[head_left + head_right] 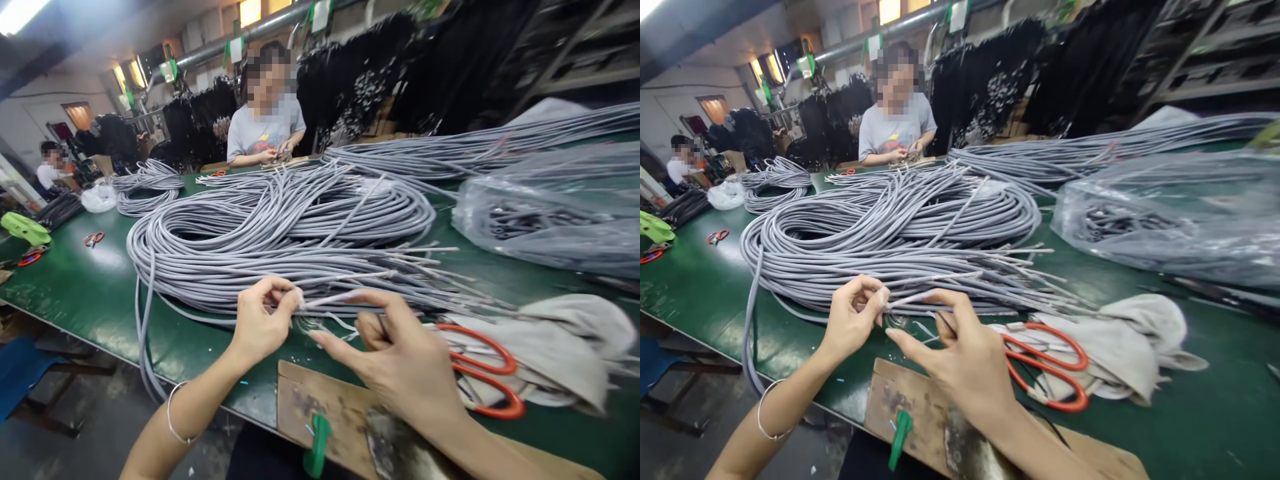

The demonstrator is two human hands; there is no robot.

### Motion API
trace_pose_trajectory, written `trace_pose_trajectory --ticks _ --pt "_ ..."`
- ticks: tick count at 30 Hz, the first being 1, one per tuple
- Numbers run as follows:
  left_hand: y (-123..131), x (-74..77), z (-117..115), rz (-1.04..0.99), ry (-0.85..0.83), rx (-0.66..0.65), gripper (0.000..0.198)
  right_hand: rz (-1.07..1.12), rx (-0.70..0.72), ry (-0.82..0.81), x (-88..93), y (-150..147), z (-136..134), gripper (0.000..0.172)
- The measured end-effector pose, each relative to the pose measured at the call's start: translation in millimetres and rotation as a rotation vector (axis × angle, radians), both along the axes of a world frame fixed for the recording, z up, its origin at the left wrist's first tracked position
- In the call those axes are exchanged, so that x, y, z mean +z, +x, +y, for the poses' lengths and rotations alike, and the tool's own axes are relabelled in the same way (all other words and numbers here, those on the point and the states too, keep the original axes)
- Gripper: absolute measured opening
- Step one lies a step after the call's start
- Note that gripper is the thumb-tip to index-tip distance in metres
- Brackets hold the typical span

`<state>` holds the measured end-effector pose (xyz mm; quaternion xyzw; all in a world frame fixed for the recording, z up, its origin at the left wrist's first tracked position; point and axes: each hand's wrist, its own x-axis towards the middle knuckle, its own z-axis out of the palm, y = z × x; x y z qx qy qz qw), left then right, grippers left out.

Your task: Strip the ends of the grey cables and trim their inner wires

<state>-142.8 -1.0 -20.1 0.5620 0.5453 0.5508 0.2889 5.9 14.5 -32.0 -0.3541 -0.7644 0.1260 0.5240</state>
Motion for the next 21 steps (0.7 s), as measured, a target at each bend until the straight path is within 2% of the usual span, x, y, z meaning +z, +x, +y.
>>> trace_pose_trajectory --ticks 4,12,17,21 --pt "3 -2.9 1 -0.171 -0.079 -0.067 0.025 -0.101 0.081 -0.096 0.1 -7 7 0.036" --pt "3 -3.3 -2 -0.297 -0.196 -0.189 0.035 -0.052 0.123 0.058 1.1 -10 4 0.025" --pt "-5 2.9 0 -0.422 -0.187 -0.19 0.041 -0.026 0.139 0.043 3.9 -6 2 0.021" --pt "-12 11.4 -2 -0.463 -0.213 -0.285 0.048 -0.045 0.098 0.017 6.2 -3 1 0.021"
